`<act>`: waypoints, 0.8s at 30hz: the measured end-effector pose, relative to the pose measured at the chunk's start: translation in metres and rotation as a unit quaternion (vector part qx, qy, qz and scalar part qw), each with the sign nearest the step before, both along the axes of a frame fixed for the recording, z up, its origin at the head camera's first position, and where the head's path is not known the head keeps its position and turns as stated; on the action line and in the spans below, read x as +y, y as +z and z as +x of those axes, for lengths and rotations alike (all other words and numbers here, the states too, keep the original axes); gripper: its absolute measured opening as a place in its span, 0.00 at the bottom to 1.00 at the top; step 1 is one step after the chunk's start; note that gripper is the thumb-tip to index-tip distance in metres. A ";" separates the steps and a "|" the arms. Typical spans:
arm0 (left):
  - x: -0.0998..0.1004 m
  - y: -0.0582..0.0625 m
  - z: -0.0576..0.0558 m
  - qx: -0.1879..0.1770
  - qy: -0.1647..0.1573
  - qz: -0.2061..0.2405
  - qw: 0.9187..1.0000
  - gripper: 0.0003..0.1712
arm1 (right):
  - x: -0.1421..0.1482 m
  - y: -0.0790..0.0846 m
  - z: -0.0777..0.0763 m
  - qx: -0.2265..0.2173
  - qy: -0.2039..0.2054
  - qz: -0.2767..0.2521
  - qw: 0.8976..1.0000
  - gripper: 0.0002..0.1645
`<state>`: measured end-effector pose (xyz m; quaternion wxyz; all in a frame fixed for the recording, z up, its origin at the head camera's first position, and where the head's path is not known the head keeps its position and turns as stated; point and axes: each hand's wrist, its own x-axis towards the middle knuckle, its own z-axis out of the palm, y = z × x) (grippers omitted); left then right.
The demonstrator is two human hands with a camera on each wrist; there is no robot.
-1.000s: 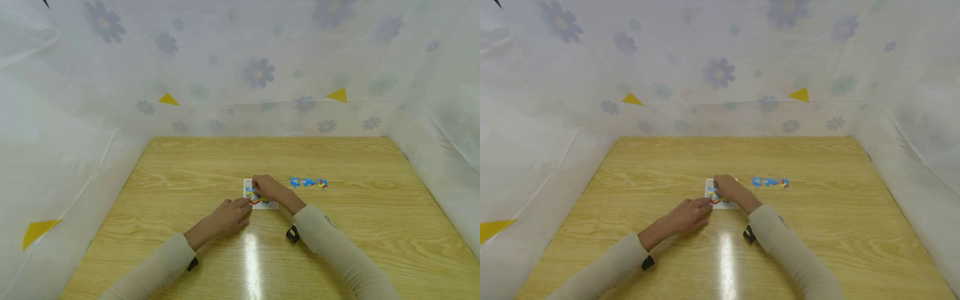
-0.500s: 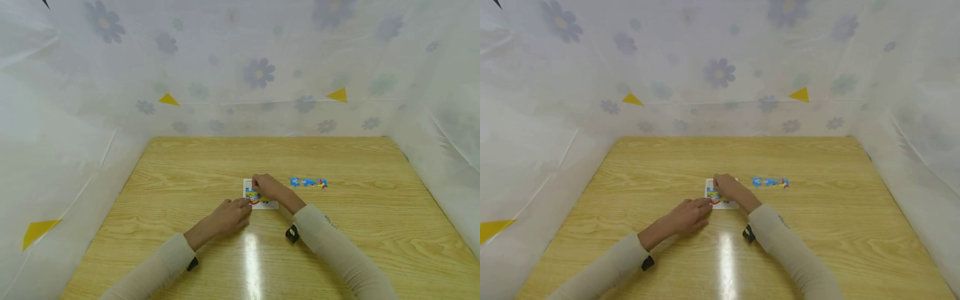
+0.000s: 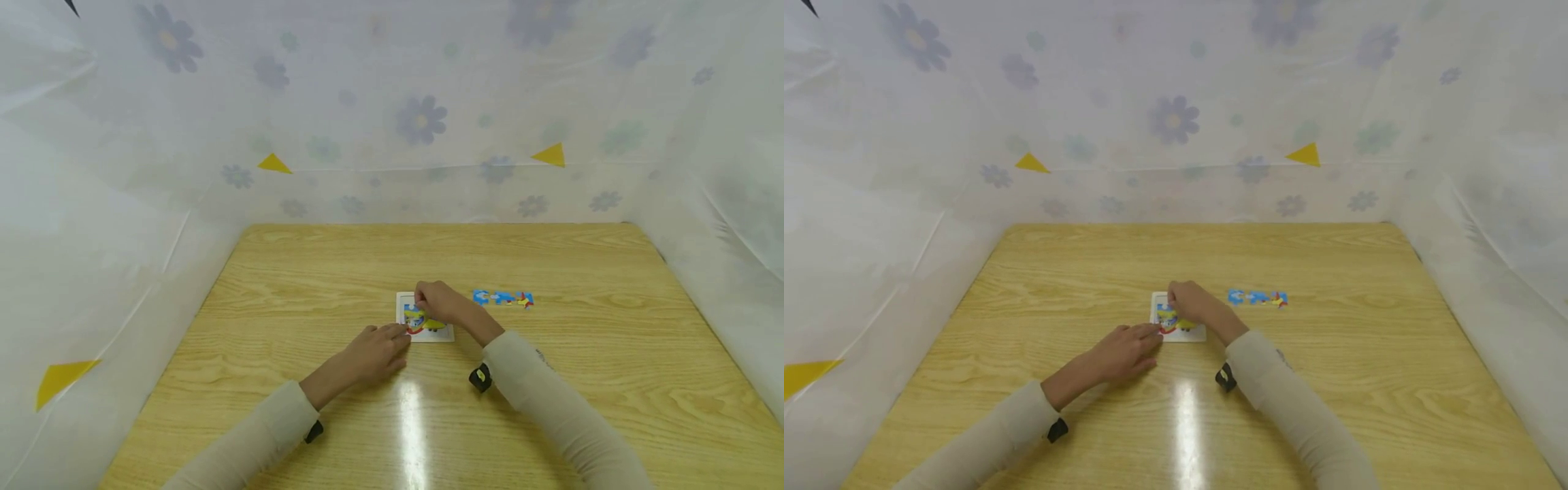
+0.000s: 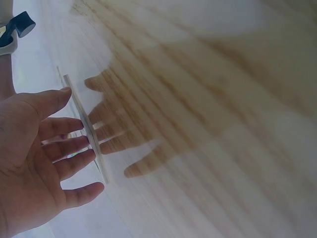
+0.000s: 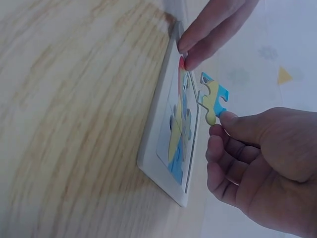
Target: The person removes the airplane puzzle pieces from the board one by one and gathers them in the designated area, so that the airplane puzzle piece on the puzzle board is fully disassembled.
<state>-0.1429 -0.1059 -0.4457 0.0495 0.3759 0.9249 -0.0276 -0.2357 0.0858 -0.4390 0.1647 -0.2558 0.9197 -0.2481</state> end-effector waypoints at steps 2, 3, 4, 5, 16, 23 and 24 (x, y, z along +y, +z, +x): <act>0.000 0.000 0.000 -0.001 0.000 0.002 1.000 0.24 | 0.002 0.001 0.000 0.005 0.001 -0.002 1.000 0.04; 0.000 -0.001 0.000 0.001 -0.001 0.003 1.000 0.24 | 0.004 0.002 0.000 0.009 0.002 -0.001 1.000 0.05; 0.000 -0.001 0.000 0.000 0.000 0.004 1.000 0.24 | 0.005 0.003 0.000 0.010 0.000 -0.001 1.000 0.05; 0.000 -0.001 0.000 0.001 0.000 0.004 1.000 0.24 | 0.006 0.004 0.000 0.011 -0.002 0.000 1.000 0.04; 0.000 0.001 0.001 0.008 -0.011 0.017 1.000 0.24 | 0.027 0.015 -0.002 -0.001 -0.014 0.002 1.000 0.05; 0.001 0.000 -0.001 -0.005 0.001 0.003 1.000 0.25 | 0.044 0.020 -0.003 -0.009 -0.013 0.007 1.000 0.06; 0.001 0.000 -0.001 -0.007 0.002 0.002 1.000 0.25 | 0.046 0.020 -0.003 -0.009 -0.012 0.007 1.000 0.06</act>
